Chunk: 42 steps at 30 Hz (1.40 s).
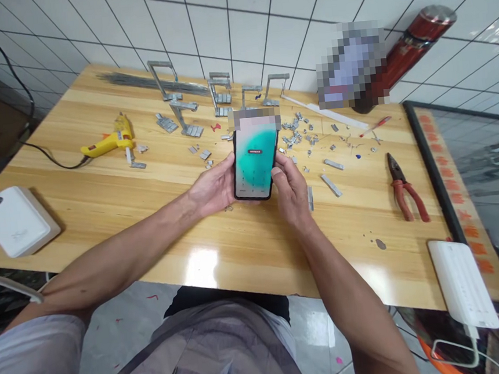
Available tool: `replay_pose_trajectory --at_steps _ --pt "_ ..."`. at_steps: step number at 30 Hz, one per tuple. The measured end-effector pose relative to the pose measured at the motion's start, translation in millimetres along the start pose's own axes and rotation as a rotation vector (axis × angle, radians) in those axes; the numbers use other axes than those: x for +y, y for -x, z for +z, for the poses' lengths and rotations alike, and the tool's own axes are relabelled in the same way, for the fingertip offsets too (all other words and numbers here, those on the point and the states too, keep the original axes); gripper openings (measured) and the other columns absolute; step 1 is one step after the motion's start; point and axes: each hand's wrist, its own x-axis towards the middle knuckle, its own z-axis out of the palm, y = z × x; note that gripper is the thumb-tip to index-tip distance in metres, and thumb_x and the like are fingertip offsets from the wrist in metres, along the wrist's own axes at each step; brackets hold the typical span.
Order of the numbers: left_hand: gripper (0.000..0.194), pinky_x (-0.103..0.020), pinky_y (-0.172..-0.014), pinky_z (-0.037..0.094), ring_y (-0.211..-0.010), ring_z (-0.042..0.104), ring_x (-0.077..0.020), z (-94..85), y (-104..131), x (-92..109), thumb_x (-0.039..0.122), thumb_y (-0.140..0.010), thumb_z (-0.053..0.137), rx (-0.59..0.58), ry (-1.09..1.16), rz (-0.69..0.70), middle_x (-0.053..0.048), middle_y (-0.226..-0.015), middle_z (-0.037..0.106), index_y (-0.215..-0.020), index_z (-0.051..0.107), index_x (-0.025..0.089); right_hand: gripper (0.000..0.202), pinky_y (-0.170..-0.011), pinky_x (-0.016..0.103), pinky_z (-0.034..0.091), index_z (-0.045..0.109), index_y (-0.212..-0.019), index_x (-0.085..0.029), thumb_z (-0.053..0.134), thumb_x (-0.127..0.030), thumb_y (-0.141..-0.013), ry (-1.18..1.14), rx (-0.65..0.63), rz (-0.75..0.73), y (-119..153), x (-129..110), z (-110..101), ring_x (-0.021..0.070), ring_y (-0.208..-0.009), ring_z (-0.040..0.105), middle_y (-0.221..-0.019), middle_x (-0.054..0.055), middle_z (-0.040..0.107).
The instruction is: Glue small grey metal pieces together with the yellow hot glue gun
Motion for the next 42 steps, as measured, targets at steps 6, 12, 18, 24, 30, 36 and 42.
replay_pose_trajectory --at_steps 6,12,18,24,30,36,42 --pt "0.062 -0.043 -0.088 0.073 -0.106 0.086 -0.0303 0.8 -0.5 0.4 0.052 -0.123 0.032 0.034 -0.022 0.032 -0.019 -0.141 0.083 -0.16 0.067 0.016 0.057 -0.123 0.058 0.06 0.066 -0.152 -0.036 0.078 -0.061 -0.102 -0.063 -0.077 -0.05 2.5 2.5 5.1 0.034 -0.147 0.07 -0.154 0.008 0.076" --pt "0.061 -0.044 -0.091 0.072 -0.109 0.085 -0.0304 0.5 -0.8 -1.2 0.053 -0.123 0.033 0.008 -0.032 0.034 -0.019 -0.143 0.082 -0.16 0.067 0.018 0.044 -0.126 0.059 0.059 0.071 -0.147 -0.034 0.073 -0.049 -0.106 -0.036 -0.072 -0.059 2.0 -1.1 4.7 0.033 -0.146 0.071 -0.152 0.005 0.079" --pt "0.061 -0.045 -0.093 0.071 -0.108 0.085 -0.0295 1.7 -0.4 -1.2 0.053 -0.123 0.032 0.033 -0.047 0.032 -0.018 -0.143 0.082 -0.161 0.066 0.019 0.049 -0.126 0.058 0.058 0.071 -0.148 -0.036 0.078 -0.05 -0.102 -0.053 -0.09 -0.013 1.3 5.2 4.4 0.0338 -0.146 0.072 -0.154 0.005 0.078" --pt "0.063 -0.05 -0.104 0.069 -0.117 0.084 -0.0314 4.5 -0.8 -1.2 0.053 -0.123 0.03 0.065 -0.032 0.017 -0.018 -0.146 0.081 -0.165 0.063 0.019 0.058 -0.124 0.056 0.061 0.068 -0.151 -0.035 0.081 -0.057 -0.1 -0.062 -0.11 0.005 0.5 7.6 4.4 0.0339 -0.147 0.071 -0.156 0.008 0.076" --pt "0.06 -0.043 -0.102 0.068 -0.113 0.085 -0.0288 4.8 -1.0 -2.6 0.052 -0.123 0.035 0.052 -0.049 0.044 -0.015 -0.137 0.085 -0.163 0.066 0.02 0.073 -0.117 0.054 0.066 0.06 -0.154 -0.035 0.09 -0.056 -0.092 -0.09 -0.131 0.035 2.6 7.0 10.9 0.0319 -0.135 0.076 -0.151 0.009 0.077" --pt "0.061 -0.045 -0.107 0.067 -0.119 0.084 -0.0308 1.0 -1.9 -5.8 0.052 -0.123 0.035 0.043 -0.007 0.039 -0.016 -0.138 0.085 -0.164 0.066 0.02 0.076 -0.116 0.056 0.066 0.059 -0.154 -0.034 0.09 -0.059 -0.089 -0.044 -0.118 0.059 2.6 6.4 11.4 0.0331 -0.132 0.077 -0.147 0.009 0.078" --pt "0.063 -0.043 -0.093 0.07 -0.108 0.085 -0.0304 3.6 0.0 -4.0 0.055 -0.122 0.034 0.065 -0.064 0.05 -0.018 -0.138 0.084 -0.161 0.068 0.018 0.057 -0.121 0.056 0.063 0.066 -0.148 -0.033 0.082 -0.051 -0.096 -0.103 -0.161 0.057 1.2 -1.5 3.9 0.0343 -0.147 0.07 -0.155 0.008 0.076"
